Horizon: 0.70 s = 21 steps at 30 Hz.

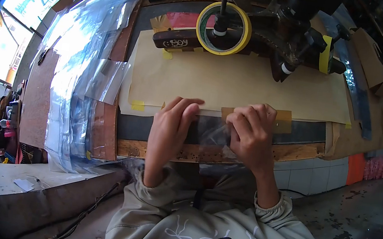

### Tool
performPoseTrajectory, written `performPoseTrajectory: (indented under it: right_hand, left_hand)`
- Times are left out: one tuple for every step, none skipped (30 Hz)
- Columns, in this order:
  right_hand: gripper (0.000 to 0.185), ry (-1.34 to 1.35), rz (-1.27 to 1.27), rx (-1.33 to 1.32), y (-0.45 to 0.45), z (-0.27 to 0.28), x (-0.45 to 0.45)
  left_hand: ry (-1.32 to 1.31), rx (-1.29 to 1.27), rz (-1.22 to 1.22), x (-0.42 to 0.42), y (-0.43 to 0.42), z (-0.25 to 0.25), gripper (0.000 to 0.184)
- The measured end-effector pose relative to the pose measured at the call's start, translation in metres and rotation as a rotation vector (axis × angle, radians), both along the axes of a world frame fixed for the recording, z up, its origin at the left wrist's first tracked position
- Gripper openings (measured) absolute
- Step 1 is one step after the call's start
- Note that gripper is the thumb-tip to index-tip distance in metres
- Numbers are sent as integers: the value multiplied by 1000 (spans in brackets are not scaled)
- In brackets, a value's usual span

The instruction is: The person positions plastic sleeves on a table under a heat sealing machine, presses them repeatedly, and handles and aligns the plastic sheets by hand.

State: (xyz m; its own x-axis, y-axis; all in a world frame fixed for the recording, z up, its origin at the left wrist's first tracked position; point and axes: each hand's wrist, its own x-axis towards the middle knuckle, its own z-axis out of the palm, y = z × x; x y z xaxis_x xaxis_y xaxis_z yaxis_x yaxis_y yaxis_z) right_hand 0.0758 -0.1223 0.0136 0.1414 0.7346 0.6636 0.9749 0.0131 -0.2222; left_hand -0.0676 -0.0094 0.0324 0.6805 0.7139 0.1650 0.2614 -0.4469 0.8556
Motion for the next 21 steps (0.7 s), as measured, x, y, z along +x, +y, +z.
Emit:
performPoseTrajectory:
  right_hand:
    - [13, 12, 1, 10, -1, 0, 0]
    - [12, 23, 4, 22, -3, 0, 0]
    - [12, 34, 6, 34, -5, 0, 0]
    - [11, 30, 8, 67, -7, 0, 1]
    - [11, 28, 9, 99, -10, 1, 1]
    - [11, 27, 10, 131, -12, 2, 0]
    - [12, 3, -1, 183, -12, 3, -1]
    - [13, -22, -11, 234, -11, 5, -3]
    - [14, -47, -21, 282, -11, 7, -5]
    - [17, -51, 4, 295, -9, 8, -8]
    - [20, -57, 28, 308, -6, 10, -11]
    - [22, -63, 54, 321, -4, 10, -12]
    - [25, -2, 102, 308, -4, 8, -11]
    - [27, 56, 146, 298, -3, 4, -9]
    - [29, 116, 188, 286, -3, 2, -8]
    - [31, 141, 218, 283, -5, 1, -8]
    - [33, 167, 249, 282, -6, 0, -9]
    - [35, 195, 281, 281, -7, 0, -10]
    - [36, 192, 292, 287, -7, -1, -10]
    - [36, 190, 302, 290, -8, -2, -11]
    - [37, 187, 313, 290, -9, -3, -11]
  left_hand:
    - [53, -91, -104, -2, 4, 8, 19]
    - [106, -180, -207, -2, 7, 12, 18]
    - [107, -174, -299, -1, 8, 12, 17]
    - [105, -170, -333, 1, 8, 17, 16]
    - [104, -168, -367, 3, 7, 27, 16]
    - [104, -166, -402, 6, 8, 35, 15]
    - [112, -154, -430, 10, 10, 40, 15]
    - [119, -144, -458, 16, 14, 45, 15]
    - [126, -135, -486, 21, 18, 46, 14]
    - [110, -155, -510, 27, 21, 46, 14]
    - [92, -174, -534, 34, 24, 44, 13]
    - [73, -192, -557, 38, 27, 42, 13]
    - [86, -307, -612, 40, 28, 39, 13]
    - [8, -458, -669, 40, 30, 32, 14]
    - [-71, -612, -724, 39, 31, 22, 15]
    - [-149, -768, -776, 39, 31, 16, 17]
    - [-144, -846, -827, 38, 30, 15, 18]
    - [-139, -924, -876, 37, 29, 15, 21]
    - [-135, -999, -926, 37, 29, 14, 23]
    - [-125, -1013, -964, 38, 30, 10, 21]
    - [-117, -1028, -1002, 40, 31, 3, 20]
